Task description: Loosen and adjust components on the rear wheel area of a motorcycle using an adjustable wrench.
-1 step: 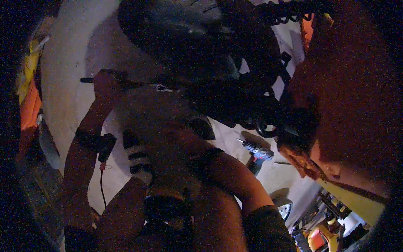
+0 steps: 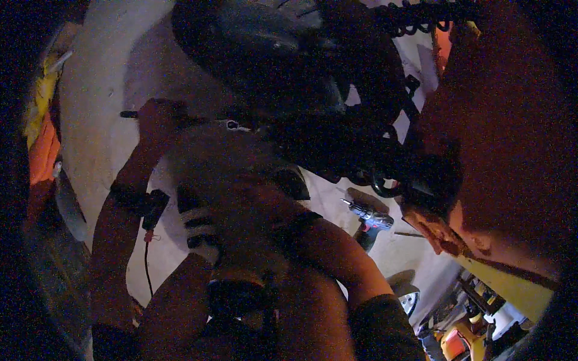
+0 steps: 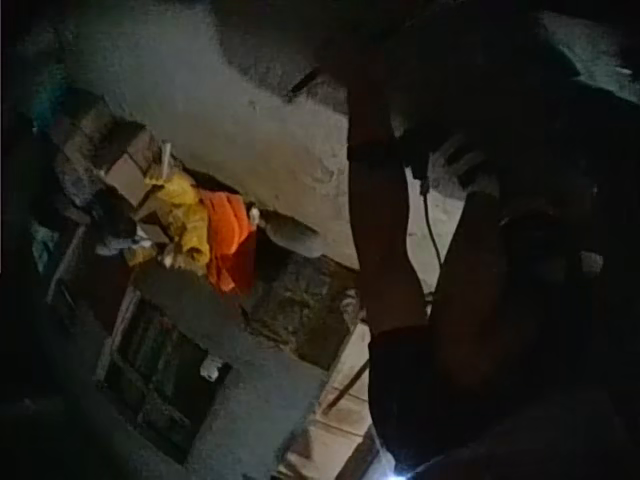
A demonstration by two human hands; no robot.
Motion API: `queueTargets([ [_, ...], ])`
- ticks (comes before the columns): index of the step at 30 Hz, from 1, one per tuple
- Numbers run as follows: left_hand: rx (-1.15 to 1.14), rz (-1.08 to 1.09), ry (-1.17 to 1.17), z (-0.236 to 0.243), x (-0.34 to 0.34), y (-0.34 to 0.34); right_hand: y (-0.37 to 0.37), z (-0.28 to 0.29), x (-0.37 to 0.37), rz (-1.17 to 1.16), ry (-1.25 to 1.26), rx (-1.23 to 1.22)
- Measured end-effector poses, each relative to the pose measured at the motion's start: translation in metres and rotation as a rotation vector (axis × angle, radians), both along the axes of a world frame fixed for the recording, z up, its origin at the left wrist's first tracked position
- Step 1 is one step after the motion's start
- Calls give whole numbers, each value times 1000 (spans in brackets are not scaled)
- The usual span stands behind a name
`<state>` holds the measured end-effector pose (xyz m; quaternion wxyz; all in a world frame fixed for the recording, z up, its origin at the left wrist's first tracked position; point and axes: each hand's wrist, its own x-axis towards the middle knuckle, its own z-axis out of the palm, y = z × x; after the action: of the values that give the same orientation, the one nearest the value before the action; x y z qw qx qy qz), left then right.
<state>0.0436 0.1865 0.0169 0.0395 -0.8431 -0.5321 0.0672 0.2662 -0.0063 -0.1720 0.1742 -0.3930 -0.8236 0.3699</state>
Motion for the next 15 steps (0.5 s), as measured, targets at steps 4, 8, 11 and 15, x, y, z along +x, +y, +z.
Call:
queueTargets([
  [4,-27,-47,-250,-76,-24,3,-2,-15,-13,-136,376,-688],
  [8,-258,32,-445,-110,-15,-10,-1,-20,-14,-29,298,-338],
  [11,-480,148,-512,-116,4,-23,3,-18,-11,66,252,-227],
  [15,-544,257,-506,-95,16,-27,-6,-26,-9,-213,834,-1053],
])
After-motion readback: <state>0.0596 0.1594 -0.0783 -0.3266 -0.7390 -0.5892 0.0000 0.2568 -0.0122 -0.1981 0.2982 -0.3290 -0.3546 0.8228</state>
